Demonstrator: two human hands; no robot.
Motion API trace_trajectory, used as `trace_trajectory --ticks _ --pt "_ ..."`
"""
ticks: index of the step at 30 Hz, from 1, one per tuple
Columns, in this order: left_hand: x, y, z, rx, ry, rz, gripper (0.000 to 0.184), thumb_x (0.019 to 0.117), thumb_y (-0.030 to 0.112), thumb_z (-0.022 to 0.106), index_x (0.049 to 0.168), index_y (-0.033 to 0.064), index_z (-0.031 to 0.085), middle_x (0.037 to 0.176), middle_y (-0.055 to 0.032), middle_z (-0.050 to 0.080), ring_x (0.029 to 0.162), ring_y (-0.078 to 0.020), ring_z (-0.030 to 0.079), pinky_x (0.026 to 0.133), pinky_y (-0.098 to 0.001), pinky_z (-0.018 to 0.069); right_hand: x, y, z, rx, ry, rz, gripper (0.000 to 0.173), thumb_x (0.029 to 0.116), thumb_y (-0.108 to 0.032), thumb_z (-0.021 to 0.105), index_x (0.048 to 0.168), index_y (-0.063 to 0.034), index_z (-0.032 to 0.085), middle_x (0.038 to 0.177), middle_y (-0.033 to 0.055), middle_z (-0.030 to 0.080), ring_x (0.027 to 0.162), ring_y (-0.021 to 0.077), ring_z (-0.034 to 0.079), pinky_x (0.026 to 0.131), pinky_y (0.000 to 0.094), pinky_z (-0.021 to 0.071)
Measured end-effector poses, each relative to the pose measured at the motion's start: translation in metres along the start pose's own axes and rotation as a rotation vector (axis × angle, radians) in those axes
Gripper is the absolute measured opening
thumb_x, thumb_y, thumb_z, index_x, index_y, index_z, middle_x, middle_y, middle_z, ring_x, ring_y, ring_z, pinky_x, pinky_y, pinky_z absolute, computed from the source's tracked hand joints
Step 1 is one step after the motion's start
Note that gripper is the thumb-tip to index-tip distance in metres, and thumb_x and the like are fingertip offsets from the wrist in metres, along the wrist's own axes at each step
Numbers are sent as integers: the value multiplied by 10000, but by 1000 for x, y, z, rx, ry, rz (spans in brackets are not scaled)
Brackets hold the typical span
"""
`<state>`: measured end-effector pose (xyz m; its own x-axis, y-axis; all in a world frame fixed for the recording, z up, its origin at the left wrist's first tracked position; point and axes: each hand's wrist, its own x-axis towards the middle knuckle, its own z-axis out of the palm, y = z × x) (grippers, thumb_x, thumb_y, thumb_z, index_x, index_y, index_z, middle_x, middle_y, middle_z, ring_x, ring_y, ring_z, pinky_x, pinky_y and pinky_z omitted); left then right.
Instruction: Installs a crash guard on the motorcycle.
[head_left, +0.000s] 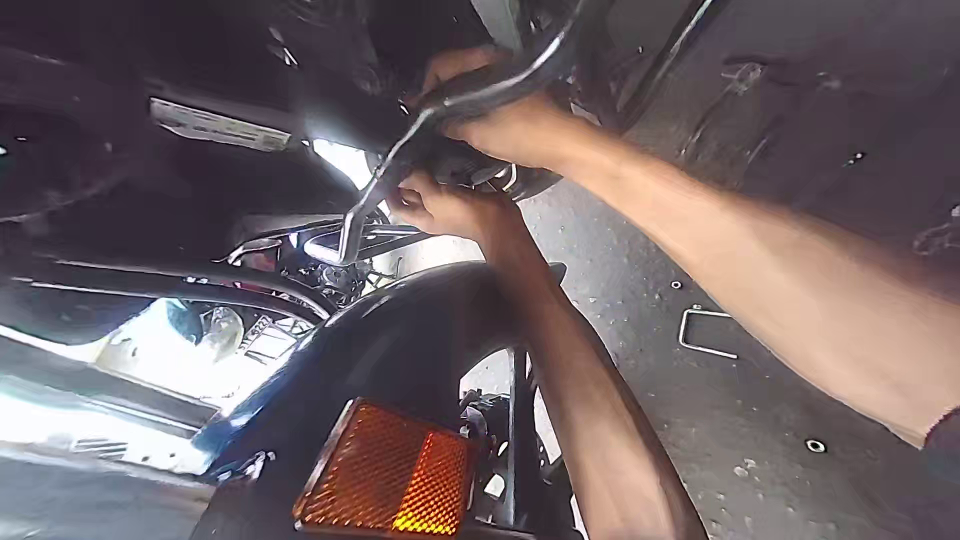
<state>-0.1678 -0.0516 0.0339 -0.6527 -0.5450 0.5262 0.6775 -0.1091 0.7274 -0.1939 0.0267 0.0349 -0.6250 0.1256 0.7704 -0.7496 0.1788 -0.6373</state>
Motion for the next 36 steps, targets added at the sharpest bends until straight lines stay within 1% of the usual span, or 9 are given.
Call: trace_trajectory --ticks 5,8,12,17,25,27,30,33,36 --pt "1 -9 -2 -5 -35 105 441 1063 7 347 1486 7 223 1231 -161 478 1126 -220 575 943 -393 548 4 7 10 19 58 107 284 906 -260 771 1166 -158 719 1146 -16 715 1131 73 640 1022 302 520" --pt "-1 -8 0 14 -40 135 434 1074 11 329 1490 -6 205 1254 -161 472 1147 -200 569 971 -346 530 -6 -10 11 1 68 187 420 935 -292 742 1275 -57 668 1229 72 687 1210 87 597 1074 267 442" --pt "-3 -8 -1 55 -42 135 433 1069 19 330 1484 -10 210 1268 -173 470 1161 -213 561 978 -367 528 -8 -19 2 49 12 263 329 917 -247 768 1189 -73 705 1125 46 707 1108 64 634 1008 273 491" --pt "-4 2 2 91 -17 60 397 1098 59 297 1483 6 216 1267 -165 481 1150 -194 574 962 -345 539 -5 -8 -4 -39 -42 258 391 886 -402 793 1199 -176 730 1136 -24 717 1124 34 632 1026 289 489" --pt "-4 -1 3 101 -3 78 408 1111 84 271 1504 2 197 1301 -151 467 1187 -163 549 1001 -306 504 -4 -4 0 211 5 183 284 830 -198 854 1079 -104 754 1031 -11 737 1040 13 666 950 215 537" --pt "4 -13 -2 64 -47 157 403 1111 96 275 1495 -10 218 1296 -168 480 1176 -184 563 992 -325 515 -4 -6 -1 333 -3 168 206 833 -91 835 1022 -66 758 980 11 739 989 22 685 906 201 563" --pt "51 -64 -25 -70 -283 546 426 1092 129 341 1429 -121 267 1223 -282 545 1099 -282 643 880 -428 595 -2 -1 0 388 -4 111 155 838 -77 824 984 -72 775 947 10 744 955 30 692 871 203 575" --pt "5 -13 0 19 -69 97 368 1111 123 258 1465 21 273 1218 -143 517 1106 -178 594 936 -346 542 -3 -5 -3 252 -26 143 186 844 -160 826 1019 -120 776 972 -25 736 972 -1 667 890 199 541" --pt "-2 -4 1 50 -64 48 356 1106 100 247 1451 15 271 1207 -138 497 1100 -174 586 938 -334 539 -4 -16 -4 178 -71 228 208 852 -152 818 1056 -136 775 1008 -23 731 1011 4 655 917 206 527"
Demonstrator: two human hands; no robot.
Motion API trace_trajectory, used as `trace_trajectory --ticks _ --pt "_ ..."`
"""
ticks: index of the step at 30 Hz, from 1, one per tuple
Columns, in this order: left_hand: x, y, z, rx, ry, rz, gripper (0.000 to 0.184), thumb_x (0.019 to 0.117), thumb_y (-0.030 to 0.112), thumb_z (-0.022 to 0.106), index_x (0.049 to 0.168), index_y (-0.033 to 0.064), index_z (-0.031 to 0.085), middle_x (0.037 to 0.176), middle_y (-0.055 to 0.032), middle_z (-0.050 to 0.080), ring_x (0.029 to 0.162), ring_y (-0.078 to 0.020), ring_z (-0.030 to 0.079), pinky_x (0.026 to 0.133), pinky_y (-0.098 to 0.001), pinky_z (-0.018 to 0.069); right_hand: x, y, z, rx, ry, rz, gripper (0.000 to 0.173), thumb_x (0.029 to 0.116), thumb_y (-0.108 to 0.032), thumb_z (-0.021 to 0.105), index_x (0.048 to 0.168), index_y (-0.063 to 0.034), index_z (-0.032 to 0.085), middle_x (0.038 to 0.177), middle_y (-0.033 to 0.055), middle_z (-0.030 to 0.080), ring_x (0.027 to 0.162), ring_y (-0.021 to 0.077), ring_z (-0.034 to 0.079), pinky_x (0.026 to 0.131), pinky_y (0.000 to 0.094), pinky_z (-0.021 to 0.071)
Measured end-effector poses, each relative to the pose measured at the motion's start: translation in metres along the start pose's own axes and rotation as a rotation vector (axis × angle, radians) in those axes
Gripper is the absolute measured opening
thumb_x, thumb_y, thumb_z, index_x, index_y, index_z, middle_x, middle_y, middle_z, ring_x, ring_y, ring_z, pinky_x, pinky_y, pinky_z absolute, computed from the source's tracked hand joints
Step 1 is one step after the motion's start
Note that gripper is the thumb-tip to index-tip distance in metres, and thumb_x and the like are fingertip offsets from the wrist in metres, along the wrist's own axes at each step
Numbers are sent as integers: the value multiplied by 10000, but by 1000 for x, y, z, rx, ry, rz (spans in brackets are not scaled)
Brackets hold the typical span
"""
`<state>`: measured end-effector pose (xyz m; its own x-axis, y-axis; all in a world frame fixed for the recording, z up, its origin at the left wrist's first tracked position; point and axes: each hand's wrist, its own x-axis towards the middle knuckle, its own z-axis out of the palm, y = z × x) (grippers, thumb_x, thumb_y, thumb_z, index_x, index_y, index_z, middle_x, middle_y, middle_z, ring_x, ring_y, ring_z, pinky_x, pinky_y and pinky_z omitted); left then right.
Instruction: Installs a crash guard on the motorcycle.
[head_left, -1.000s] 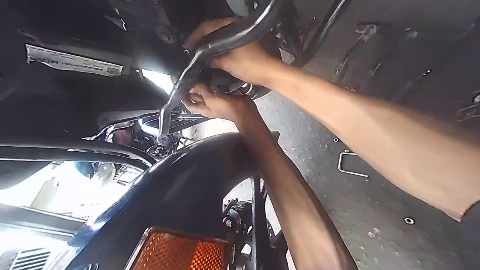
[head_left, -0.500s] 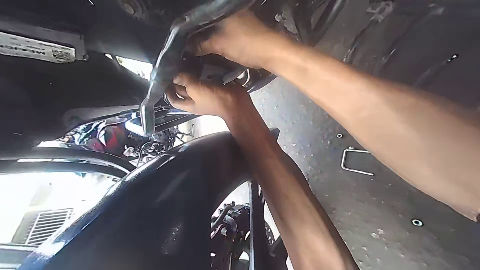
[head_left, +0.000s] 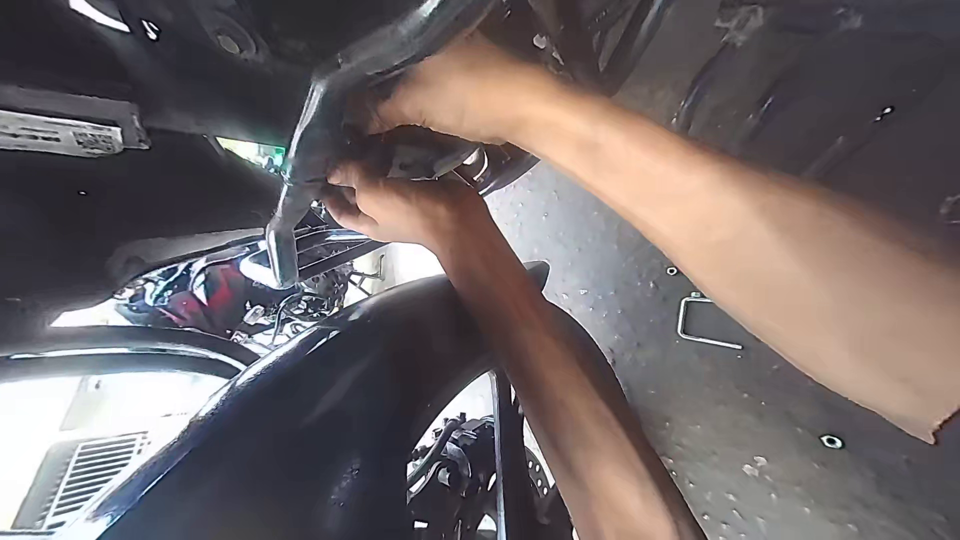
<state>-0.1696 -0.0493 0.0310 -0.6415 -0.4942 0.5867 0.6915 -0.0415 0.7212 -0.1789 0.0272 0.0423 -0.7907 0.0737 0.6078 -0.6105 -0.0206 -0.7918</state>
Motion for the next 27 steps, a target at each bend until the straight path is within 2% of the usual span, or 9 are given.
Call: trace_trajectory --ticks 3,6,9,13,15,18,20,23,27 --pt "1 -1 -1 -19 -14 19 358 1102 82 265 1453 10 268 1206 -139 501 1088 -166 590 929 -327 541 2 -1 1 4 -7 3 220 839 -148 823 1053 -138 773 1019 -22 730 1032 11 651 928 210 523" --pt "1 0 -1 -4 -11 19 376 1101 76 258 1472 11 265 1205 -140 508 1090 -163 589 924 -324 539 2 3 3 123 -5 -46 190 831 -66 811 1016 -93 774 977 5 733 986 26 669 889 207 546" --pt "0 -1 -1 -27 -22 7 380 1090 71 259 1467 24 261 1183 -139 512 1060 -170 598 899 -334 549 -1 -1 0 161 -39 -8 136 858 -48 779 986 -92 770 941 -5 724 951 16 661 868 196 539" --pt "-3 0 0 -26 -35 6 380 1087 53 236 1466 30 257 1205 -131 486 1092 -170 580 933 -329 535 -4 -7 -4 84 -15 37 83 922 -130 751 1002 -125 774 947 -34 724 951 -14 660 878 181 538" --pt "-3 0 -1 -11 -23 0 383 1088 44 225 1469 31 257 1210 -124 482 1104 -161 574 943 -321 528 -5 -8 -4 59 -13 31 61 933 -89 722 977 -115 755 918 -27 698 917 -8 646 846 183 534" --pt "-2 0 -3 0 -2 -32 390 1104 75 216 1491 40 249 1233 -132 492 1121 -169 575 948 -333 530 -4 -4 -7 -19 -49 20 138 864 -46 708 956 -138 754 892 -38 685 893 6 630 793 206 519" --pt "-2 -1 -3 -7 2 -34 375 1101 72 212 1472 43 259 1197 -125 492 1082 -160 581 920 -325 536 -4 -5 -7 7 -70 -42 164 812 -15 724 931 -120 762 869 -31 689 872 10 631 774 199 518" --pt "-1 -3 -4 -5 -2 -4 375 1093 46 210 1465 29 254 1215 -129 479 1100 -157 570 935 -312 526 -3 -6 -7 12 -83 -52 163 815 -19 735 943 -116 765 884 -29 699 888 8 637 787 196 519" --pt "2 -3 -3 1 12 -30 355 1095 45 219 1444 40 284 1155 -118 484 1012 -149 579 867 -307 540 -3 -3 -7 -5 -38 -53 139 829 -4 708 901 -113 757 841 -28 680 844 8 626 745 191 514"
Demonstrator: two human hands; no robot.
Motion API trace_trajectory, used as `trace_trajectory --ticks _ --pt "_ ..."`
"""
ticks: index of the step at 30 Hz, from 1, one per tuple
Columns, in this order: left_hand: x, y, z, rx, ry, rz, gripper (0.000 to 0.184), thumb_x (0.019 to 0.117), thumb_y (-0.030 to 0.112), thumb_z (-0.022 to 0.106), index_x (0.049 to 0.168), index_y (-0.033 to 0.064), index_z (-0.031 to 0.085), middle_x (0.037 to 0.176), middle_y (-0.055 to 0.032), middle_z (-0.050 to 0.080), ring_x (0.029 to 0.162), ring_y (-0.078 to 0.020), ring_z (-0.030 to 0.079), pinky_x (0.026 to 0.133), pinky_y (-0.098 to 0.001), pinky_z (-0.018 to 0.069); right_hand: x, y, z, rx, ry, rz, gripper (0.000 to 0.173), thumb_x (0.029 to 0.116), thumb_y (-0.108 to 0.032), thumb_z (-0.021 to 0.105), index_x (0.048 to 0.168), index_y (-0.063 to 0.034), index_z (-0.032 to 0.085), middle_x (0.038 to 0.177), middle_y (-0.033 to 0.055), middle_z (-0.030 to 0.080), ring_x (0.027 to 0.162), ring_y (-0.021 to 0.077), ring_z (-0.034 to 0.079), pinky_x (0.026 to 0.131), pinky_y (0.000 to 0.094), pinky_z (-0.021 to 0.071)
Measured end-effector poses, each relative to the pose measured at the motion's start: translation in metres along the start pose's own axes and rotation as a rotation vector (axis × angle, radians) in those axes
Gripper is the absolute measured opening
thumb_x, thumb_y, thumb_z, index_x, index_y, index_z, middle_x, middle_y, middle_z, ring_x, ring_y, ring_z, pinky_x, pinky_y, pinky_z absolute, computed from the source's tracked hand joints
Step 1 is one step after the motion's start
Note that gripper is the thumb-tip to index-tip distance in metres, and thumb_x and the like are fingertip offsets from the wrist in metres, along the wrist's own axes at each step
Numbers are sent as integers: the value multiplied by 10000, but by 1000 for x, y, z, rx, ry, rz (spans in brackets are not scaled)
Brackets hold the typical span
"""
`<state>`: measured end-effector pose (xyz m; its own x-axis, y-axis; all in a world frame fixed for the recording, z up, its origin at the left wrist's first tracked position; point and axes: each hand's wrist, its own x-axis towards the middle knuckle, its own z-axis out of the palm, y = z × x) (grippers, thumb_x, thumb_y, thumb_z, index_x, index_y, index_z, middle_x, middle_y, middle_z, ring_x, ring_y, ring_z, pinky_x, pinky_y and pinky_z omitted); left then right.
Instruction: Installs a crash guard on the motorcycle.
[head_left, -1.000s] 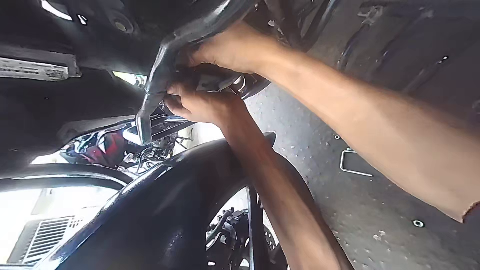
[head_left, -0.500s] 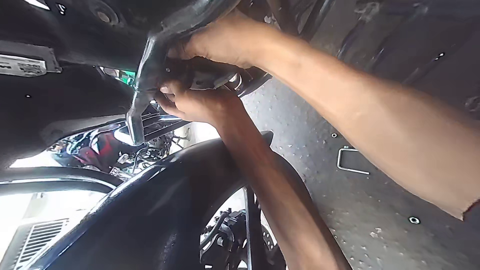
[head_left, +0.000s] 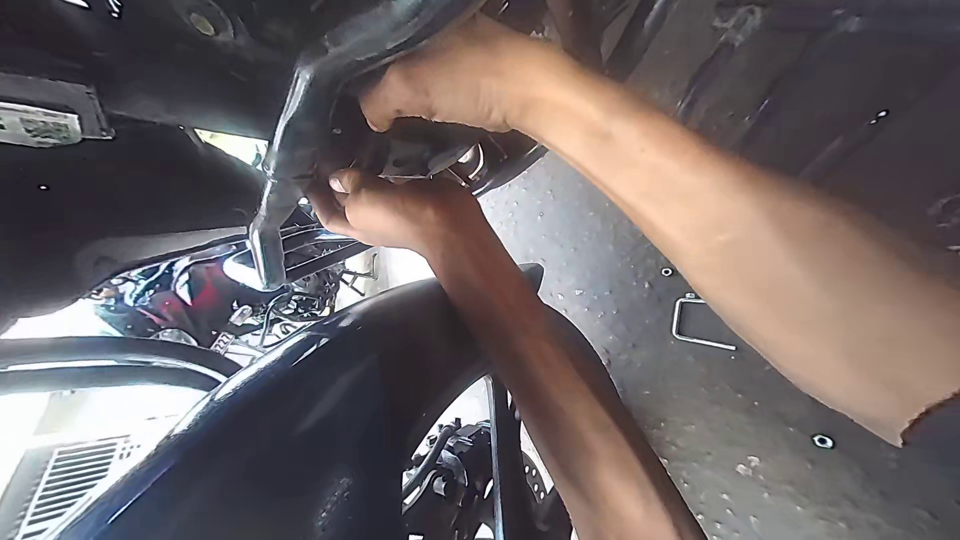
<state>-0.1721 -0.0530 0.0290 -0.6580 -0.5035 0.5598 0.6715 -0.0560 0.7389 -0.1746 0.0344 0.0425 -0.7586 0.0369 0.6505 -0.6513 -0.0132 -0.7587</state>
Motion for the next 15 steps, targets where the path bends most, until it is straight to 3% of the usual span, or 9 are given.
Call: trace_trajectory --ticks 1,3,5,8,11,13,15 --pt "8 -8 -4 -34 -34 34 349 1095 50 232 1440 38 286 1143 -125 494 1006 -157 588 860 -318 547 0 1 0 -9 21 3 116 854 -11 696 893 -107 748 825 -27 667 820 7 617 727 192 508" --pt "52 -54 -26 -147 -224 307 315 1066 25 323 1367 -68 345 1098 -223 574 974 -248 651 804 -415 589 3 5 1 -18 65 -11 96 897 -26 692 839 -101 708 764 -32 631 744 -1 592 673 178 493" --pt "71 -72 -33 -181 -300 419 278 1054 30 343 1308 -80 370 1054 -234 584 936 -264 656 752 -437 592 3 6 0 -43 77 12 83 899 -36 685 843 -96 693 761 -31 623 744 -2 597 676 178 498" --pt "6 -8 -4 -34 -29 45 370 1092 39 224 1458 32 277 1213 -132 497 1098 -164 578 935 -326 530 1 4 1 -188 77 97 61 948 -161 678 924 -122 719 820 -36 645 806 6 608 733 219 499" --pt "-5 2 0 60 -3 10 403 1104 57 212 1506 41 226 1289 -121 460 1160 -149 536 978 -292 493 -3 -4 6 -300 50 78 230 1010 -264 640 1181 -140 729 1089 17 711 1065 63 637 939 296 496" --pt "-3 1 0 102 17 20 387 1108 72 222 1492 33 255 1252 -115 465 1126 -142 533 971 -279 478 -5 -1 11 -285 42 -21 297 1004 -206 649 1269 -76 681 1198 93 691 1170 129 620 1020 307 470" --pt "-3 3 -1 68 32 -4 395 1120 133 204 1499 36 260 1300 -126 461 1181 -163 519 1015 -310 457 -4 5 15 -286 48 -70 321 992 -184 650 1276 -36 673 1208 118 690 1171 149 620 1026 303 463"
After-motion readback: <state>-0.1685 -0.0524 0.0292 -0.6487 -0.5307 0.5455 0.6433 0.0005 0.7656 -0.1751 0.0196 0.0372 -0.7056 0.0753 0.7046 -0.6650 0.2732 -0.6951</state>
